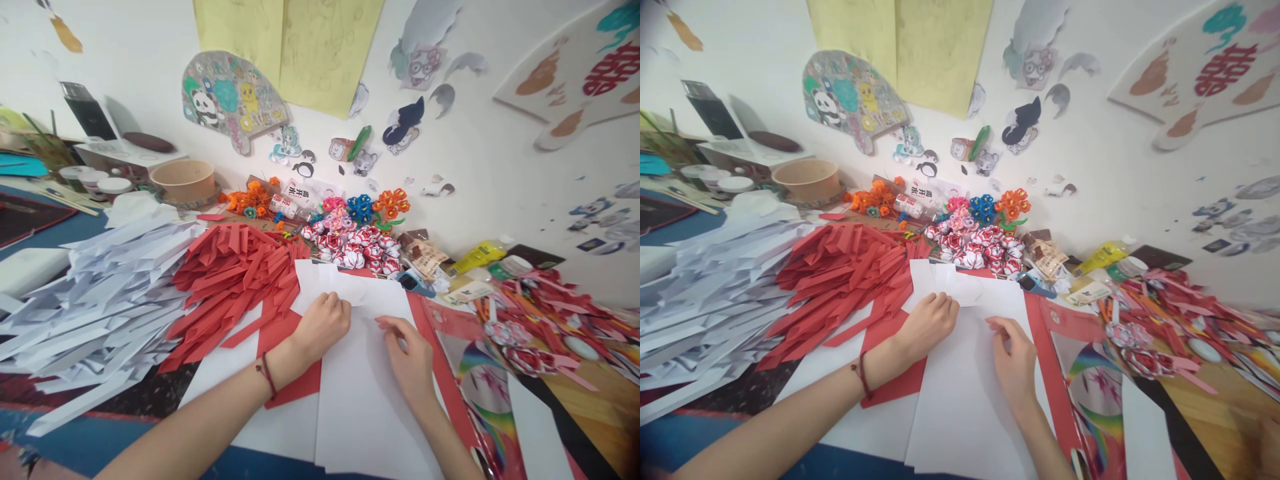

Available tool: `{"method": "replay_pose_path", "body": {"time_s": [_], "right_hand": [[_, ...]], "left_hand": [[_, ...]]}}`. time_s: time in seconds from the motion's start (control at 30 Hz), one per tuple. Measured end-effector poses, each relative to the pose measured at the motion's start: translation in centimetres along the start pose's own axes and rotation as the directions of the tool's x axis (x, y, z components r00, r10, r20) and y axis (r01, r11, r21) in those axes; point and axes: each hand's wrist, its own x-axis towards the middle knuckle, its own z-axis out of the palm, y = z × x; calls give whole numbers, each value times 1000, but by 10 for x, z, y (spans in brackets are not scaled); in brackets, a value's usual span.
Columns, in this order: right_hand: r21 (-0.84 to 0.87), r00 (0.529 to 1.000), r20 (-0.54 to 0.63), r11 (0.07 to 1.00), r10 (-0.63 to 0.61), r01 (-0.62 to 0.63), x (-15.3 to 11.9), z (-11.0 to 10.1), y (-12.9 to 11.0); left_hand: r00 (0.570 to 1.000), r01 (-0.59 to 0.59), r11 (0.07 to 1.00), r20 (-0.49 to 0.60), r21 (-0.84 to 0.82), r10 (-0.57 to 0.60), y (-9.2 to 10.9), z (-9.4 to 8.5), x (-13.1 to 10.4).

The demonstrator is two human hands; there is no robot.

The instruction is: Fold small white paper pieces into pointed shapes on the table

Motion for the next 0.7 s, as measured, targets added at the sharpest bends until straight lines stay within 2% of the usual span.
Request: {"method": "replay_pose_path", "body": {"time_s": [0.13, 0.3, 0.5, 0.7], "right_hand": [[-8, 1000, 8, 1000, 7, -7, -1, -1, -4], [-18, 999, 29, 1000, -25, 25, -1, -1, -6], [-21, 997, 44, 997, -70, 71, -1, -1, -6], [-15, 992, 60, 994, -109, 110, -1, 0, -5]], "left_hand": [[1000, -14, 999, 14, -32, 14, 1, 5, 0], [1000, 19, 997, 18, -75, -18, -1, 2, 2], [999, 23, 997, 46, -71, -20, -1, 0, 4], [1000, 7, 998, 24, -61, -6, -1, 4, 5]]}}
